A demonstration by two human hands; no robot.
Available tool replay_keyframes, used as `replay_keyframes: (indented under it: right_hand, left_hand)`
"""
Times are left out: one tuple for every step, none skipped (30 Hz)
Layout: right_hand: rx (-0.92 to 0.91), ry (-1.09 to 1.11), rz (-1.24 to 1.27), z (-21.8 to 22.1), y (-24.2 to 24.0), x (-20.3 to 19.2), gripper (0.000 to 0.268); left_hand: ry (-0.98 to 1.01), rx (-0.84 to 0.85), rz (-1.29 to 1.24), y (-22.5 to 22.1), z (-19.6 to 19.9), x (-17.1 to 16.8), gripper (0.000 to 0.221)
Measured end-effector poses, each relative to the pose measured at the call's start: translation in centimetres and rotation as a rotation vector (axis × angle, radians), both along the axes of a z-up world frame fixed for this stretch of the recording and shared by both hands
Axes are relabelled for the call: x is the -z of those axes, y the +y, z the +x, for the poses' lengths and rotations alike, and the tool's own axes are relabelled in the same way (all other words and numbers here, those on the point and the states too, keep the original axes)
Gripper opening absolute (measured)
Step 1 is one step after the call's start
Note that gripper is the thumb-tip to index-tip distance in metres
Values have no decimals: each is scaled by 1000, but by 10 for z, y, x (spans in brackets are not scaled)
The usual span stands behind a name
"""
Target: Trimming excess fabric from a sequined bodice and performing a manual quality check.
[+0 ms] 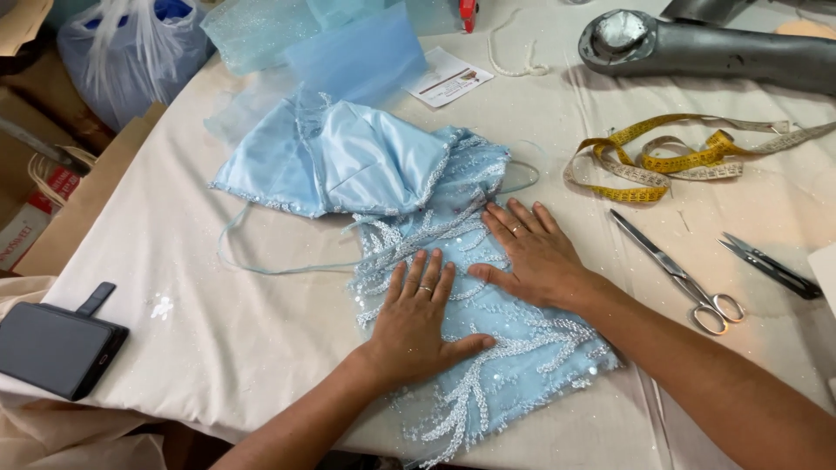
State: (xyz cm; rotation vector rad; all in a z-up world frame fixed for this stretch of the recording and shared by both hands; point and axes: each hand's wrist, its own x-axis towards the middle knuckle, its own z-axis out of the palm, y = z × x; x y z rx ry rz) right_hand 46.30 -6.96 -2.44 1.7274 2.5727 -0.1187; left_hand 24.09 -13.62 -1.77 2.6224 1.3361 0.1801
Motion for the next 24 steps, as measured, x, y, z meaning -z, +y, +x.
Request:
replay_keyframes:
  right_hand:
    - [-10, 39, -28, -1, -6, -9, 95]
    - [-20, 79, -55, -1, -11, -17, 95]
    - [-4, 73, -65, 2, -9, -15, 95]
    - [-16, 160, -82, 6, -6, -13, 95]
    - [-27, 249, -96, 9, -3, -11, 96]
    - [-11, 246, -103, 15, -9, -10, 96]
    - [-19, 304, -66, 19, -11, -10, 85]
    - [-28, 363, -28, 23, -14, -11, 74]
    - [-26, 366, -36, 22, -27, -14, 74]
    - [-60, 337, -38, 21, -41, -18, 75]
    - [-95, 308, -38, 20, -53, -23, 77]
    - [-94, 310, -44, 21, -64, -17, 77]
    - [-133, 237, -29, 22, -73, -12, 83]
    - [-172, 164, -14, 22, -82, -7, 90]
    - [-179, 166, -19, 23, -83, -5, 90]
    - [-193, 140, -3, 24, -84, -4, 93]
    - [-207, 113, 18, 26, -83, -3, 97]
    - [-214, 114, 18, 25, -83, -3, 97]
    - [-215, 103, 21, 25, -83, -3, 99]
    - [-216, 92, 23, 25, -84, -4, 100]
    - [-219, 91, 25, 25, -84, -4, 100]
    - [-214, 94, 13, 24, -84, -4, 102]
    - [-207, 96, 3, 25, -84, -4, 103]
    - [-210, 92, 6, 24, -83, -8, 103]
  left_hand:
    - [75, -31, -82, -3, 3, -15, 115]
    - [150, -61, -164, -6, 5, -30, 115]
    - [146, -45, -173, -6, 5, -28, 115]
    - [151, -56, -159, -6, 6, -25, 115]
    - [157, -67, -143, -4, 5, -23, 116]
    - [154, -51, -150, -6, 7, -21, 116]
    - [151, -65, -135, -5, 7, -19, 116]
    - [148, -79, -119, -5, 7, -18, 116]
    - [150, -78, -126, -6, 7, -18, 116]
    - [146, -79, -110, -6, 7, -17, 116]
    - [142, -80, -93, -6, 7, -17, 117]
    - [144, -80, -98, -7, 7, -16, 117]
    - [135, -80, -89, -7, 7, -15, 115]
    - [125, -79, -80, -7, 6, -14, 114]
    - [127, -86, -84, -8, 6, -17, 114]
    - [123, -69, -100, -9, 6, -20, 113]
    - [119, -52, -110, -9, 6, -24, 112]
    - [119, -58, -110, -10, 5, -26, 112]
    - [121, -49, -122, -10, 5, -28, 112]
    - [123, -39, -134, -11, 5, -30, 112]
    - [121, -42, -132, -10, 5, -30, 112]
    - [137, -40, -141, -9, 5, -29, 113]
    - [152, -37, -147, -8, 5, -28, 113]
    - [148, -40, -144, -7, 5, -29, 113]
